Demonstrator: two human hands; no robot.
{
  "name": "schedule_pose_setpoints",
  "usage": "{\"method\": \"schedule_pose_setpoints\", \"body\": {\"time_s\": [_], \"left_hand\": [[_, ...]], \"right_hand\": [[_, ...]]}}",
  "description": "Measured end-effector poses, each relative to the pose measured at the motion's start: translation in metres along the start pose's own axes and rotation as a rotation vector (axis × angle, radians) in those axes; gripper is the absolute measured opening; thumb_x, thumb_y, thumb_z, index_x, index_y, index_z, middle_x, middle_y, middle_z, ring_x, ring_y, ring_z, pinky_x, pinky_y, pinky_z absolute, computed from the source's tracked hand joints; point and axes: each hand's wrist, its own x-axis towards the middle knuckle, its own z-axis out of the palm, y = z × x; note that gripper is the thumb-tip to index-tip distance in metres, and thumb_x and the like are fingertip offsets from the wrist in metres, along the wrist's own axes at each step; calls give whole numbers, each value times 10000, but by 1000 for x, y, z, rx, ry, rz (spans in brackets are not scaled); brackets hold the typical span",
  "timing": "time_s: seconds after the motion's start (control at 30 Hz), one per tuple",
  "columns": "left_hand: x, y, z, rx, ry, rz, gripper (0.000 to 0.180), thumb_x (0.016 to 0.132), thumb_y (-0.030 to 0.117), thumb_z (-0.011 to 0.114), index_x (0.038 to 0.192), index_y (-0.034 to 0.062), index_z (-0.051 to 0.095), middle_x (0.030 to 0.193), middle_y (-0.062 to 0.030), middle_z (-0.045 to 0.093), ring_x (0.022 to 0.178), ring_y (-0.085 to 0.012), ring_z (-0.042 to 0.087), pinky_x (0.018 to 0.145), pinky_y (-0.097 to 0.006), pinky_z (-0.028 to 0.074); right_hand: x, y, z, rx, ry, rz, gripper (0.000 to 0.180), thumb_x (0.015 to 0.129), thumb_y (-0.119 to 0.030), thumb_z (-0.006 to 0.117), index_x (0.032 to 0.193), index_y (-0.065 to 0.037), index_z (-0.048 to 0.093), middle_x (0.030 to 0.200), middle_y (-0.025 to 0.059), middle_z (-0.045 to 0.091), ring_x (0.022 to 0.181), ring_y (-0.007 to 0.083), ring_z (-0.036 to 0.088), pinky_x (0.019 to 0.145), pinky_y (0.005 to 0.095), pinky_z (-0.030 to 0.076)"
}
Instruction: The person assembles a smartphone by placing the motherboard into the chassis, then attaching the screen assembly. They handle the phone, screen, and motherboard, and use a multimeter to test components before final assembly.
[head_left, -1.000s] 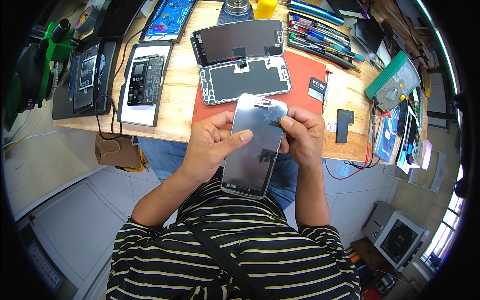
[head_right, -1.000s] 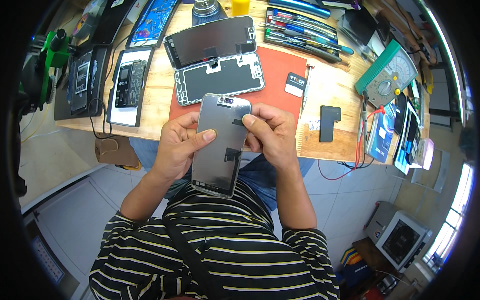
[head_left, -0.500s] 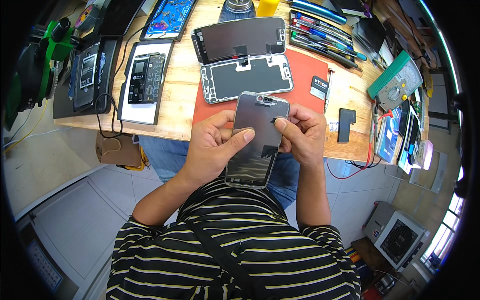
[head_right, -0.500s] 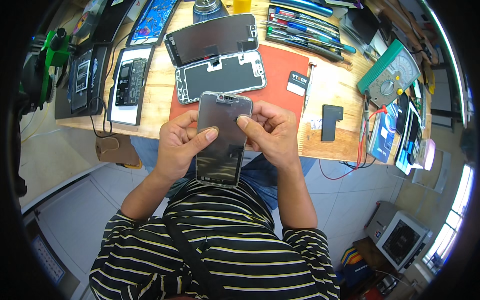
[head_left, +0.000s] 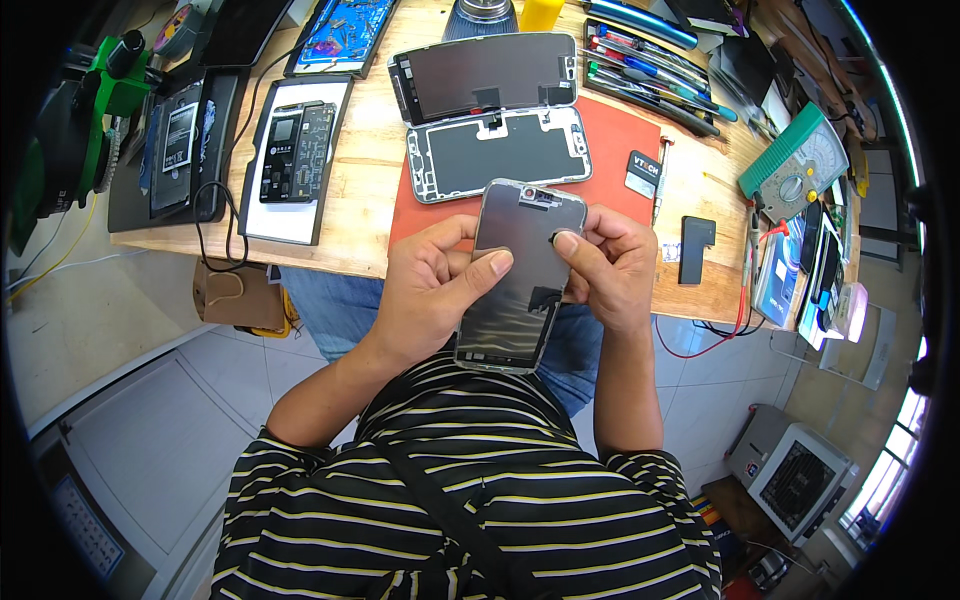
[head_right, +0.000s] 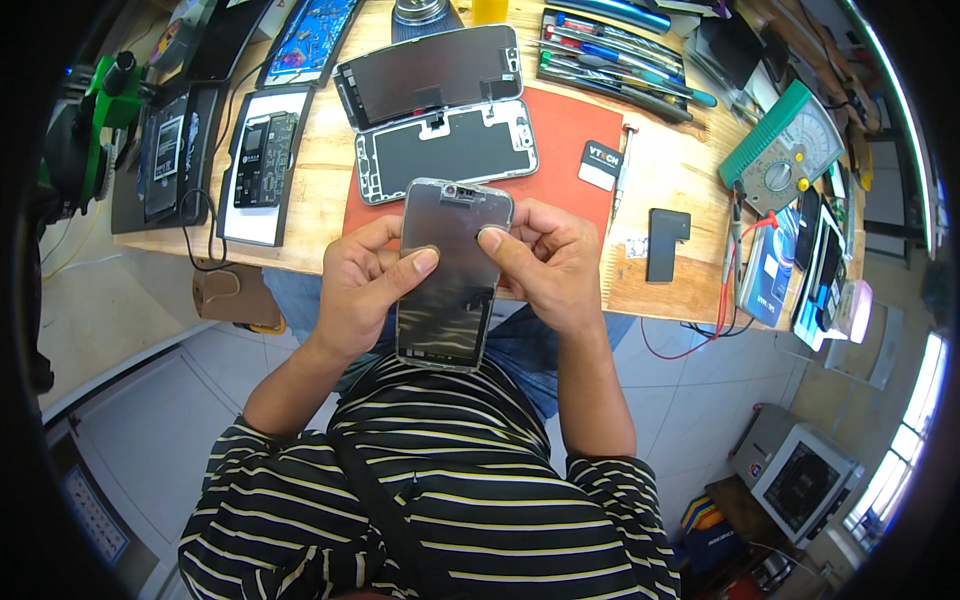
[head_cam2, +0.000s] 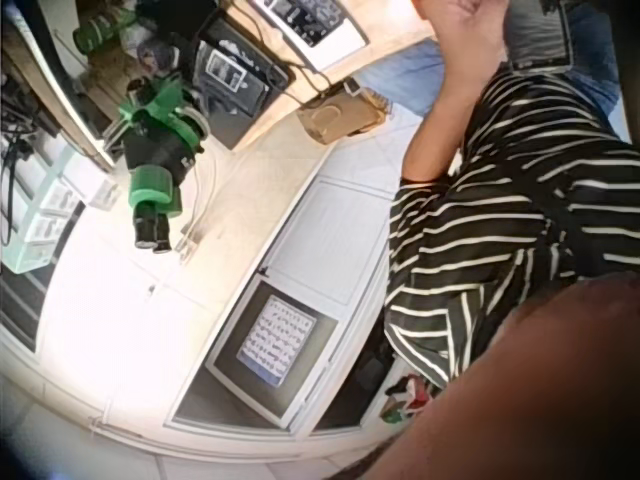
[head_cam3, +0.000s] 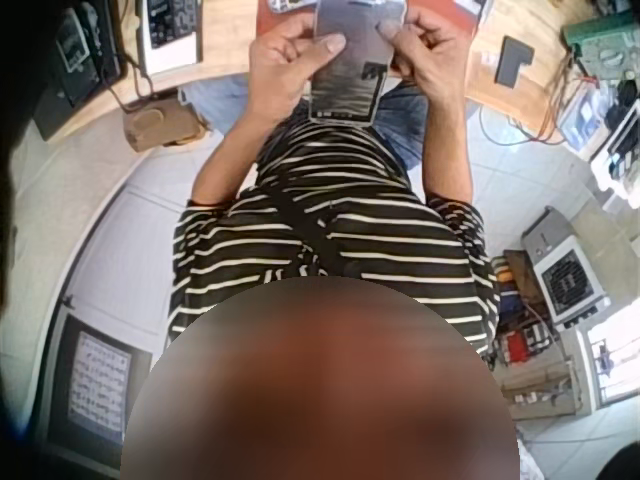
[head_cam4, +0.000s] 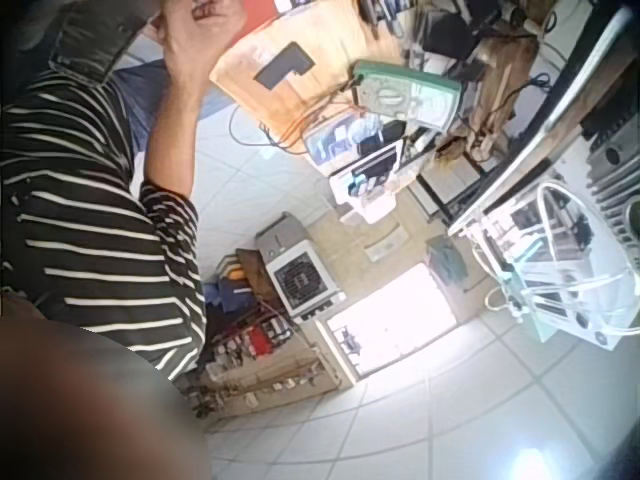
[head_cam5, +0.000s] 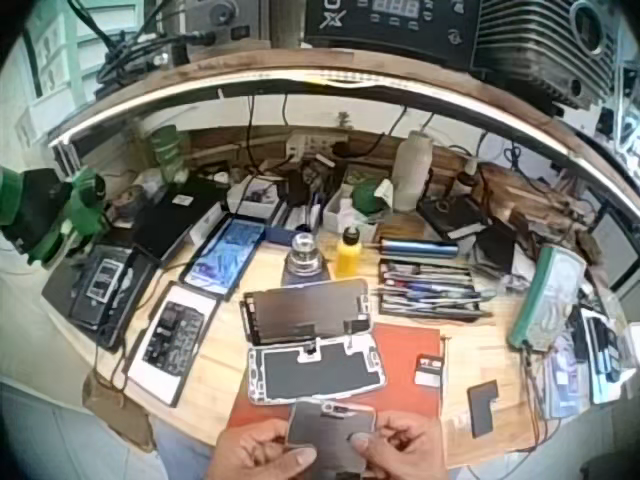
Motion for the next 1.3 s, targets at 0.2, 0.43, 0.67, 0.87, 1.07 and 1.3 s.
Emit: {"method": "schedule_pose_setpoints", "body": {"time_s": [0.2, 0.43, 0.67, 0.87, 1.07, 1.3], "left_hand": [[2, -1, 0, -4, -25, 1, 329, 1046, 82, 623, 1322, -87, 564, 940, -118, 780, 840, -66, 714, 764, -198, 548], [1, 3, 6, 3, 25, 52, 292, 1023, 66, 653, 1261, -97, 605, 937, -150, 775, 812, -119, 737, 735, -218, 582], [16, 22, -2, -122, 176, 251, 418, 1019, 61, 637, 1377, -71, 467, 1046, -154, 750, 871, -140, 745, 718, -261, 621], [26, 38, -11, -110, 82, 330, 492, 1007, 45, 601, 1448, -34, 399, 1162, -156, 703, 969, -166, 737, 829, -300, 619], [31, 30, -5, -172, 129, 351, 423, 1007, 36, 628, 1380, -16, 436, 1169, -168, 698, 974, -180, 744, 815, -334, 647], [34, 28, -3, -149, 129, 360, 423, 1013, 46, 625, 1387, -12, 436, 1173, -152, 695, 965, -164, 740, 810, -324, 648]], "right_hand": [[0, 0, 1, -10, 18, 1, 100, 978, -66, 724, 972, 32, 701, 645, -29, 619, 474, -8, 459, 433, 183, 333], [1, 3, -2, -30, 10, -23, 135, 1000, -96, 701, 1015, 38, 702, 650, -8, 629, 465, 2, 461, 438, 177, 349], [1, 9, -6, 143, -87, -135, 265, 1047, -119, 604, 1186, 96, 675, 810, 139, 724, 509, 53, 518, 475, 191, 400], [-1, 11, -12, 23, -156, -129, 239, 976, -87, 683, 1126, 99, 688, 772, 130, 723, 516, 57, 537, 470, 193, 407], [-1, 11, -13, -23, -186, -139, 223, 970, -82, 667, 1079, 111, 682, 753, 158, 707, 477, 64, 497, 436, 214, 397], [-3, 7, -10, 3, -144, -77, 135, 964, -69, 723, 1045, 39, 723, 728, 35, 708, 541, 12, 529, 470, 176, 372]]}}
